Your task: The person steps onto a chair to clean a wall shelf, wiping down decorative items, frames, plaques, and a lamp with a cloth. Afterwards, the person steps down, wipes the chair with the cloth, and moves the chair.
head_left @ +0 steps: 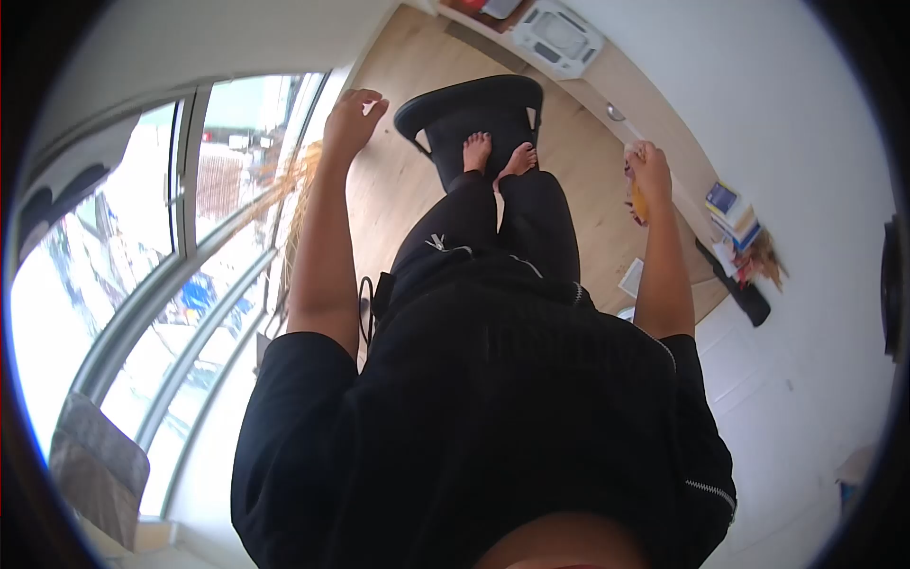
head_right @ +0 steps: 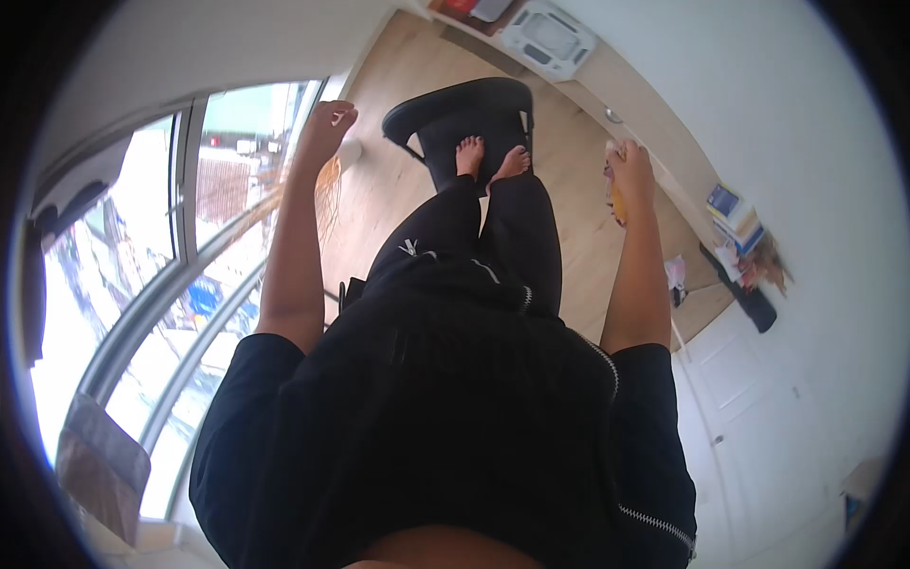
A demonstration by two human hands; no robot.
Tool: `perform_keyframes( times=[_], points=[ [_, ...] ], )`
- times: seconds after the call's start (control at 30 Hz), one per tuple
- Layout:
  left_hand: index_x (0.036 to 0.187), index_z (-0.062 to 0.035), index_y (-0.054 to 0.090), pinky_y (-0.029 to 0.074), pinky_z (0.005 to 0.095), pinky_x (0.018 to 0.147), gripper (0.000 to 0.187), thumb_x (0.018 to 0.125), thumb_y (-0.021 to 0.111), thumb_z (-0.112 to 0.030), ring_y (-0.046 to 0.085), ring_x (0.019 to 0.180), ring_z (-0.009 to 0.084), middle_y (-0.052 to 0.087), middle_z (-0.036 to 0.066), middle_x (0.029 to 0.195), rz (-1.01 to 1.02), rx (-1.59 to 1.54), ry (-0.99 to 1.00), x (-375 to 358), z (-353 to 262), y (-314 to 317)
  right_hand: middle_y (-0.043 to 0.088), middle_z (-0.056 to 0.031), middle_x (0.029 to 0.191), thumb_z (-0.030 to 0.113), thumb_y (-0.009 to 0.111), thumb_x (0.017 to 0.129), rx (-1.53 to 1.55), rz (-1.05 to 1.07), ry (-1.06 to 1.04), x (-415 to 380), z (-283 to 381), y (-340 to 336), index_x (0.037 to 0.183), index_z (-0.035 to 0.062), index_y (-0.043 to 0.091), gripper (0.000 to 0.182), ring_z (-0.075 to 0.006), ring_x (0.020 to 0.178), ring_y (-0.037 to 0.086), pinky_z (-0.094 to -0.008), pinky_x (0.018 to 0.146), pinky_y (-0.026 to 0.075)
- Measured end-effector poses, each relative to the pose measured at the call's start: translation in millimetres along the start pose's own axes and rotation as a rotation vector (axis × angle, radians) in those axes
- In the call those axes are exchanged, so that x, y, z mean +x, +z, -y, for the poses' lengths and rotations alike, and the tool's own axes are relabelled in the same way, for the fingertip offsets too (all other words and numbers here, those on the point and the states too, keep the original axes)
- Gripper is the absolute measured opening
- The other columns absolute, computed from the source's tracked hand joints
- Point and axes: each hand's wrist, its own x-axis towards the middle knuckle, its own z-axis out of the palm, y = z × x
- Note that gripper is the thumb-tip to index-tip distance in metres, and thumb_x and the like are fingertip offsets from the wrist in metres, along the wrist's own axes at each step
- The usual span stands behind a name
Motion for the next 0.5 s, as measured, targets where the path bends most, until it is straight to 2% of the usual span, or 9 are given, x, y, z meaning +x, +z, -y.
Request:
perform_keyframes(
  times=[0.07,0.1,0.17,0.27,0.37,0.4,0.5],
  points=[
    [0.101,-0.008,0.067,0.048,0.0385,0.082,0.032,0.085,0.061,-0.035,0.063,0.092,0.029,0.064,0.014,0.104,0.024,-0.095,-0.103,-43.8,5.5,17.0,0.054,-0.0116,0.114,0.03,0.063,0.083,0.033,-0.026,-0.116,3.0,47.8,-28.3,0.115,0.0142,0.059,0.036,-0.0236,0.093,0.064,-0.0389,0.082,0.049],
    [0.102,-0.0068,0.066,0.048,0.0389,0.082,0.033,0.086,0.06,-0.035,0.063,0.094,0.0302,0.065,0.015,0.104,0.063,-0.104,-0.21,-34.9,70.0,8.2,0.054,-0.0116,0.114,0.03,0.063,0.083,0.01,0.004,-0.141,22.3,114.3,14.9,0.115,0.0142,0.059,0.036,-0.0236,0.093,0.064,-0.0389,0.082,0.049],
    [0.104,-0.0055,0.066,0.048,0.0383,0.084,0.035,0.087,0.059,-0.035,0.063,0.096,0.0311,0.065,0.017,0.104,0.174,-0.104,-0.332,-70.6,102.7,7.9,0.054,-0.0085,0.11,0.028,0.063,0.083,0.052,0.077,-0.351,48.4,162.5,43.6,0.114,0.0172,0.059,0.033,-0.025,0.093,0.063,-0.0398,0.08,0.049],
    [0.107,-0.0029,0.064,0.047,0.0372,0.086,0.039,0.088,0.058,-0.036,0.063,0.097,0.0304,0.065,0.018,0.105,0.174,-0.15,-0.437,-119.1,139.9,27.4,0.054,-0.0058,0.112,0.028,0.063,0.083,0.102,0.251,-0.427,72.9,226.3,77.3,0.114,0.0189,0.058,0.033,-0.026,0.096,0.062,-0.0398,0.081,0.049],
    [0.111,-0.0015,0.062,0.047,0.0368,0.088,0.042,0.089,0.058,-0.037,0.062,0.099,0.0294,0.065,0.018,0.106,0.159,-0.264,-0.576,-157.9,151.9,56.7,0.053,-0.0037,0.113,0.026,0.063,0.083,-0.08,0.299,-0.53,88.2,252.0,112.6,0.115,0.019,0.057,0.034,-0.0245,0.091,0.064,-0.0393,0.081,0.049],
    [0.111,-0.0018,0.062,0.047,0.0369,0.088,0.042,0.089,0.057,-0.037,0.062,0.099,0.0292,0.065,0.018,0.106,0.123,-0.357,-0.611,-167.4,154.8,69.5,0.052,-0.0031,0.114,0.025,0.064,0.082,-0.225,0.22,-0.618,89.9,258.1,121.1,0.116,0.0194,0.057,0.035,-0.0238,0.089,0.065,-0.0388,0.081,0.049],
    [0.112,-0.0024,0.062,0.047,0.0371,0.087,0.042,0.09,0.057,-0.037,0.062,0.099,0.0289,0.066,0.018,0.106,0.086,-0.475,-0.733,-196.7,165.2,112.0,0.052,-0.0031,0.116,0.023,0.065,0.082,-0.327,0.244,-0.606,103.1,263.1,140.6,0.118,0.0202,0.056,0.038,-0.0241,0.092,0.064,-0.0387,0.081,0.049]
  ],
)
